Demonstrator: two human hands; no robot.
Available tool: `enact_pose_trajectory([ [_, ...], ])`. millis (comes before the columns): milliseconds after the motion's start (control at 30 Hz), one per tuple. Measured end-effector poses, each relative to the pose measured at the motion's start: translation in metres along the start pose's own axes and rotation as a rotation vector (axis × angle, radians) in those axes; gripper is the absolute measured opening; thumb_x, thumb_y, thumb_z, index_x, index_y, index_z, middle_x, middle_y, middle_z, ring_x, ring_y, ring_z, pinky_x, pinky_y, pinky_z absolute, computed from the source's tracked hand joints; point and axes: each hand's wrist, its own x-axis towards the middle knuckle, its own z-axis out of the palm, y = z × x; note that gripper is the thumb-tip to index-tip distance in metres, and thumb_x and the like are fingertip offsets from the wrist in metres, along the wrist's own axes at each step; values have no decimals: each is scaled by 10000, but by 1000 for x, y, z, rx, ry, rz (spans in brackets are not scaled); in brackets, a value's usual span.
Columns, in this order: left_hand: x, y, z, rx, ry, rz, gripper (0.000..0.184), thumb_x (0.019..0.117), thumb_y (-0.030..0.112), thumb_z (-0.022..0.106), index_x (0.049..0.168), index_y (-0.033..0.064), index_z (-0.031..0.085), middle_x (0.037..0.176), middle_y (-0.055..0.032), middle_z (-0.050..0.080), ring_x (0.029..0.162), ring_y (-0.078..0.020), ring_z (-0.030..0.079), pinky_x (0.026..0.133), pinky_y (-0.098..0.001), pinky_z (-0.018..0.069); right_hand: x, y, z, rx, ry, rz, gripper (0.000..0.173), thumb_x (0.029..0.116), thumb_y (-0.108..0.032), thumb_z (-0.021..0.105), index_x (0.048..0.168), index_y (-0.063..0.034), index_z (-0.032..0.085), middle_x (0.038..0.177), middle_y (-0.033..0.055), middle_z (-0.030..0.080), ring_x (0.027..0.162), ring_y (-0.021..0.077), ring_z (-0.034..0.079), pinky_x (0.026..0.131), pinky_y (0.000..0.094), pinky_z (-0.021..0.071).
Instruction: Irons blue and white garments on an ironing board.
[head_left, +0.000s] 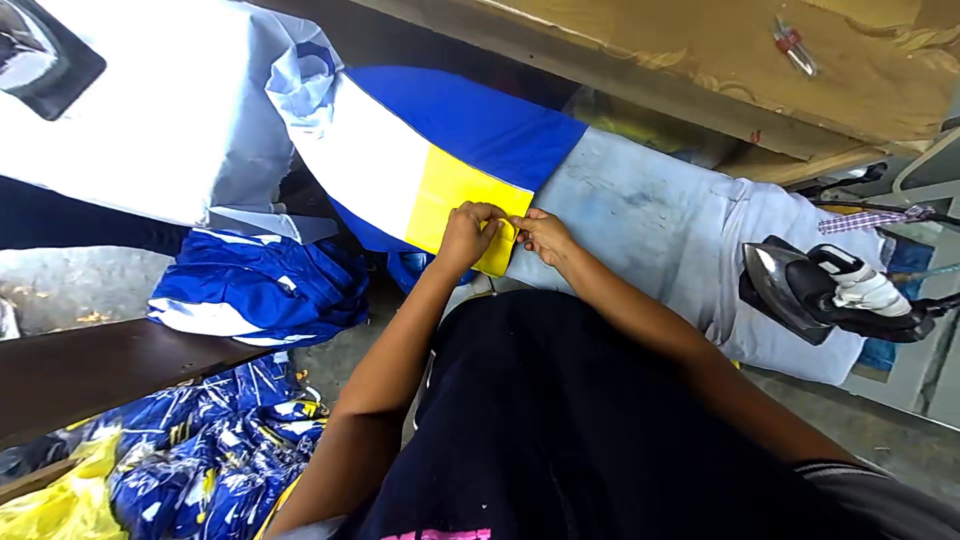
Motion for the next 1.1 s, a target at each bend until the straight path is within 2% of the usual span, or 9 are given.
enact_pose_trajectory([
  [167, 39, -9, 5, -156, -67, -84, 184, 1000, 40, 615, 1135, -55, 696, 1080, -194, 721, 1012, -252, 694, 957, -422, 537, 0, -4, -3, 6, -47, -65, 102, 1047, -56, 558, 1130, -32, 611, 831, 21, 622, 617, 59, 543, 525, 199, 431],
  [367, 39, -19, 12, -281, -55, -140, 167, 992, 57, 644, 1120, -40, 691, 1020, -143, 708, 895, -130, 659, 867, -316, 540, 3, 1, -7, 67, -103, -49, 94, 1053, -66, 545, 1134, -50, 589, 864, 18, 633, 634, 60, 557, 534, 204, 448],
  [633, 40, -19, 9, -380, -46, -149, 141, 974, 42, 663, 1091, -31, 690, 953, -98, 697, 833, -78, 634, 817, -267, 532, 7, 1, -9, 96, -146, -65, 75, 1044, -56, 552, 1103, -52, 598, 852, 17, 649, 645, 61, 576, 545, 199, 460],
  [733, 41, -18, 12, -301, -19, -144, 171, 970, 71, 682, 1109, -29, 684, 1008, -128, 689, 883, -134, 647, 846, -309, 540, 11, 3, -9, 112, -159, -63, 65, 1040, -38, 544, 1087, -60, 584, 829, 13, 648, 643, 64, 579, 548, 203, 467],
  [800, 39, -10, 12, -109, -2, -150, 251, 975, 126, 695, 1143, -60, 682, 1101, -230, 651, 1015, -322, 640, 939, -476, 520, 12, 4, -9, 111, -162, -60, 85, 1044, -27, 523, 1098, -60, 580, 820, 12, 633, 647, 70, 572, 558, 211, 467],
  [867, 36, -2, 14, 43, 14, -171, 265, 1001, 170, 662, 1100, -76, 680, 1062, -260, 671, 1020, -411, 662, 937, -585, 514, 11, 4, -7, 113, -156, -50, 80, 1049, -27, 513, 1088, -67, 571, 820, 10, 622, 645, 70, 567, 557, 209, 463],
  [933, 30, 0, 19, 25, 37, -212, 270, 1039, 183, 598, 1092, -74, 659, 998, -239, 698, 945, -392, 692, 885, -585, 533, 11, 3, -6, 110, -142, -56, 59, 1045, -33, 535, 1074, -57, 581, 818, 13, 629, 636, 65, 566, 551, 204, 460],
  [1000, 22, -1, 22, -97, 81, -235, 275, 1056, 176, 572, 1093, -87, 644, 956, -230, 695, 880, -346, 696, 855, -530, 550, 10, 2, -5, 82, -125, -88, 56, 1036, -33, 562, 1076, -44, 599, 815, 12, 636, 619, 52, 557, 543, 193, 455],
  [1100, 11, -6, 28, -253, 98, -219, 229, 1042, 93, 568, 1135, -95, 660, 1032, -233, 706, 957, -310, 701, 925, -480, 550, 2, -2, -3, -57, -89, -153, 96, 1037, -45, 574, 1122, -32, 617, 839, 7, 631, 620, 36, 527, 552, 191, 436],
])
